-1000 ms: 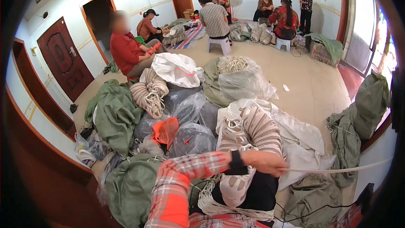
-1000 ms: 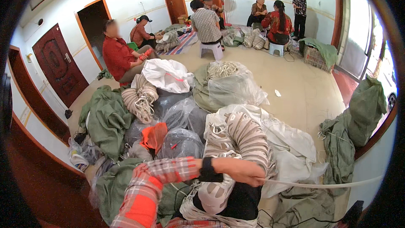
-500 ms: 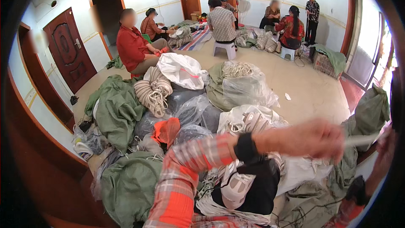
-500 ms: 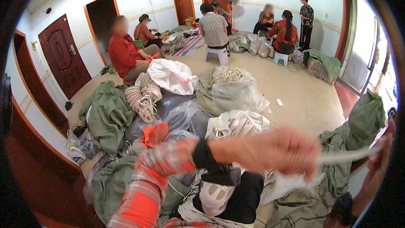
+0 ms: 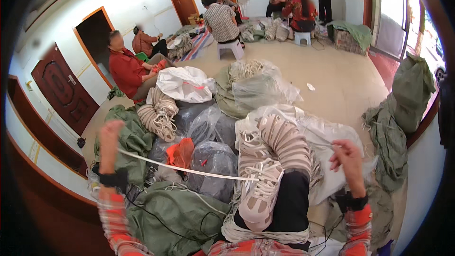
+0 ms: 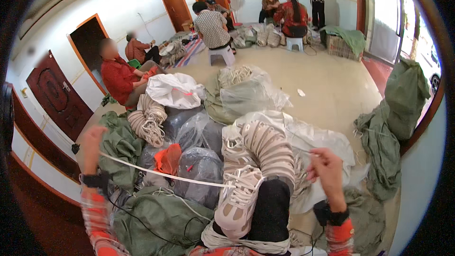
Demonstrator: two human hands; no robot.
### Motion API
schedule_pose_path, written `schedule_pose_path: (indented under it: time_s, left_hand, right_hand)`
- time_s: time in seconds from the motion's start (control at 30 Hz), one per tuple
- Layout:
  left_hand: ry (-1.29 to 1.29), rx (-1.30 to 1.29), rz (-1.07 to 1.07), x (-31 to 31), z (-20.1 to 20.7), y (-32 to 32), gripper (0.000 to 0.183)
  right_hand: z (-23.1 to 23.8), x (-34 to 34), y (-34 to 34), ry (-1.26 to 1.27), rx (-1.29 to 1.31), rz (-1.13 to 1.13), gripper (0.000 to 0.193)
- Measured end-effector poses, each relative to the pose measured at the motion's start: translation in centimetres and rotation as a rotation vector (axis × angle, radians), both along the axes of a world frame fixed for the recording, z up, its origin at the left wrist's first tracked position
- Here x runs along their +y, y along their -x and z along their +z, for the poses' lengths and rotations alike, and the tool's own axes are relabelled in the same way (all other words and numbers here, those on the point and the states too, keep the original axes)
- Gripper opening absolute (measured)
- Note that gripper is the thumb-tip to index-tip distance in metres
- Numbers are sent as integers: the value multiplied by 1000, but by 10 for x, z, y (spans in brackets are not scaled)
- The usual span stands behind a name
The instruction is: The person is threading laces through the eyelets of a shoe upper.
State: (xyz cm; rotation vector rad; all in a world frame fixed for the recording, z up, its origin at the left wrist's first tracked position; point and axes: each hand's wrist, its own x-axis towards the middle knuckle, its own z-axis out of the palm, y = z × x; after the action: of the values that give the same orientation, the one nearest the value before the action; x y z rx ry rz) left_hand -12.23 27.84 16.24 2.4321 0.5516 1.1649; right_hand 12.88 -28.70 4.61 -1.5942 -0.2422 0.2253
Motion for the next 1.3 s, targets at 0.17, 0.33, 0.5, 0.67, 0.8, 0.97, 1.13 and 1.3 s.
schedule_pose_path:
  time_s: [0.17,0.33,0.5,0.67,0.8,0.97,1.13,1.3]
  left_hand:
    - [483,586,-400,-141,-117,-81,17]
    - [604,642,-750,-243,-187,-133,15]
    - [406,658,-799,-261,-201,-148,15]
    - [265,580,-755,-272,-197,-142,11]
    - [119,569,-724,-272,-203,-143,10]
    - [-139,646,-695,-278,-199,-148,8]
    - [-238,744,-732,-274,-199,-156,8]
    - [-318,750,-888,-271,-193,-173,8]
  right_hand:
    - [-70,55,20,193,124,247,16]
    - [-113,93,43,282,-93,276,17]
    - [-127,101,54,413,-410,158,16]
    - [-129,106,62,378,-504,173,12]
    - [-130,108,63,358,-509,177,12]
    - [-130,106,62,345,-512,174,12]
    - [-131,108,62,334,-489,174,12]
    - [-127,104,59,358,-439,159,10]
